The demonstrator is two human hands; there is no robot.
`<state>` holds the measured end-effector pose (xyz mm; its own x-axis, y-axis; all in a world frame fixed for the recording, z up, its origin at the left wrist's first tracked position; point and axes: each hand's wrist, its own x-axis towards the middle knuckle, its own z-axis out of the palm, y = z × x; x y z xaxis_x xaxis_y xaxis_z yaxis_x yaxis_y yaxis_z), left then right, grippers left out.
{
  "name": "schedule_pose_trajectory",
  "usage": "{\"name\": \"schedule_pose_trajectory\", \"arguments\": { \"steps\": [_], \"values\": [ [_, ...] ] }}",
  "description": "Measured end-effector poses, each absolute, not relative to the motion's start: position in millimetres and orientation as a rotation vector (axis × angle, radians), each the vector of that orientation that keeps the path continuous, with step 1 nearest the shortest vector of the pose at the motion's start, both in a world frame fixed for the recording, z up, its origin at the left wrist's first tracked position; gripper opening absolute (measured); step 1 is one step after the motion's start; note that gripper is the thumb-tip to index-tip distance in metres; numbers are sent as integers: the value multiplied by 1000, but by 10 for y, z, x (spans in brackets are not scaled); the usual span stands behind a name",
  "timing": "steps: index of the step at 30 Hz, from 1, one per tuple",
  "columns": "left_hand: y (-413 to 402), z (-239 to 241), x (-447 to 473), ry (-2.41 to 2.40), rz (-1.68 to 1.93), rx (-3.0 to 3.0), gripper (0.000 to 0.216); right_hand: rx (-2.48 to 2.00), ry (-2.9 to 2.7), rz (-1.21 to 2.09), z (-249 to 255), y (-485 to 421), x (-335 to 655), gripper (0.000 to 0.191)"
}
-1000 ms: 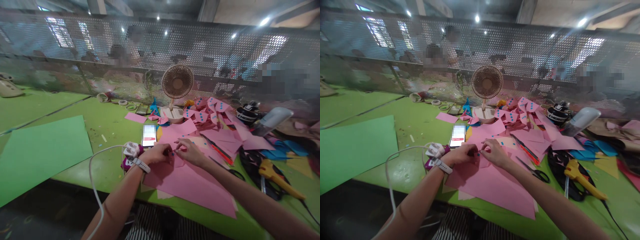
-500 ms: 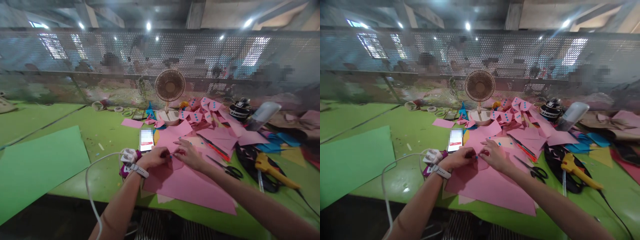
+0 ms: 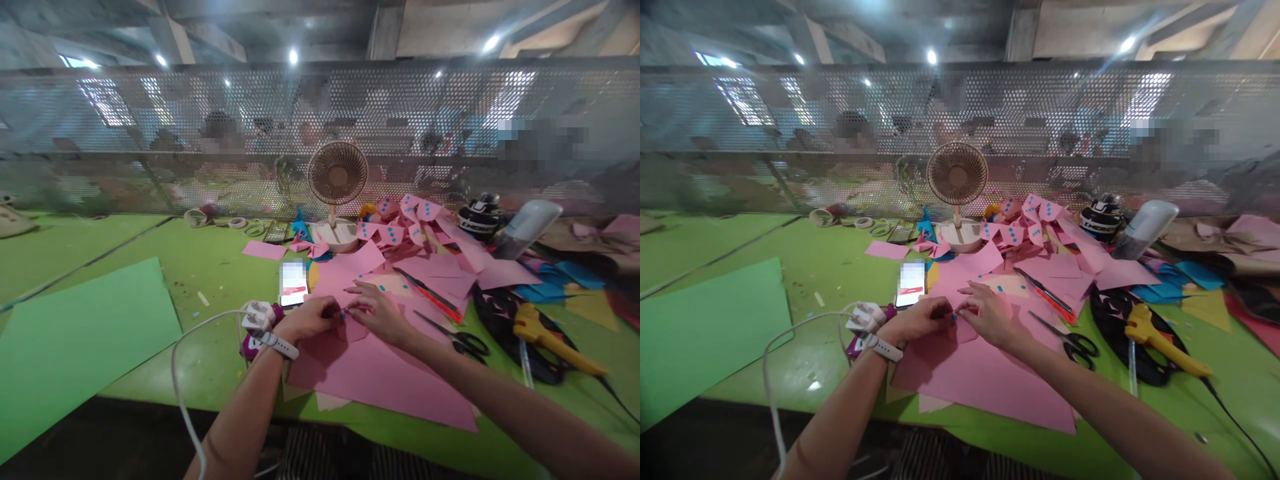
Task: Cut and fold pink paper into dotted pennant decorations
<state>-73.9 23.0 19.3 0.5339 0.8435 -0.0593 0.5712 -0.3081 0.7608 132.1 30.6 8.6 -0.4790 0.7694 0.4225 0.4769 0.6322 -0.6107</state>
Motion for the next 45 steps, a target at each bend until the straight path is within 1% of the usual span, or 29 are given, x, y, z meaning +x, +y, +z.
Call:
{"name": "schedule_pose_trajectory", "arguments": {
  "steps": [12,22,25,33,39,45],
  "values": [
    [231,190,-741,1121,438,2019,15,-964,-2169,541,36,307,1320,10],
    [216,242,-723,1119,456,2028,19,-955,-2175,541,74,306,1326,10],
    [201,272,-723,1120,439,2015,22,-953,-2173,520,94,304,1333,10],
    [181,323,-678,1213,415,2037,41,-969,-2127,458,145,357,1539,8],
    [198,283,-632,1267,433,2045,47,-975,-2021,390,131,366,1880,9],
    [280,193,-664,1254,438,2002,50,-1125,-1892,476,156,247,2278,12]
  ]
}}
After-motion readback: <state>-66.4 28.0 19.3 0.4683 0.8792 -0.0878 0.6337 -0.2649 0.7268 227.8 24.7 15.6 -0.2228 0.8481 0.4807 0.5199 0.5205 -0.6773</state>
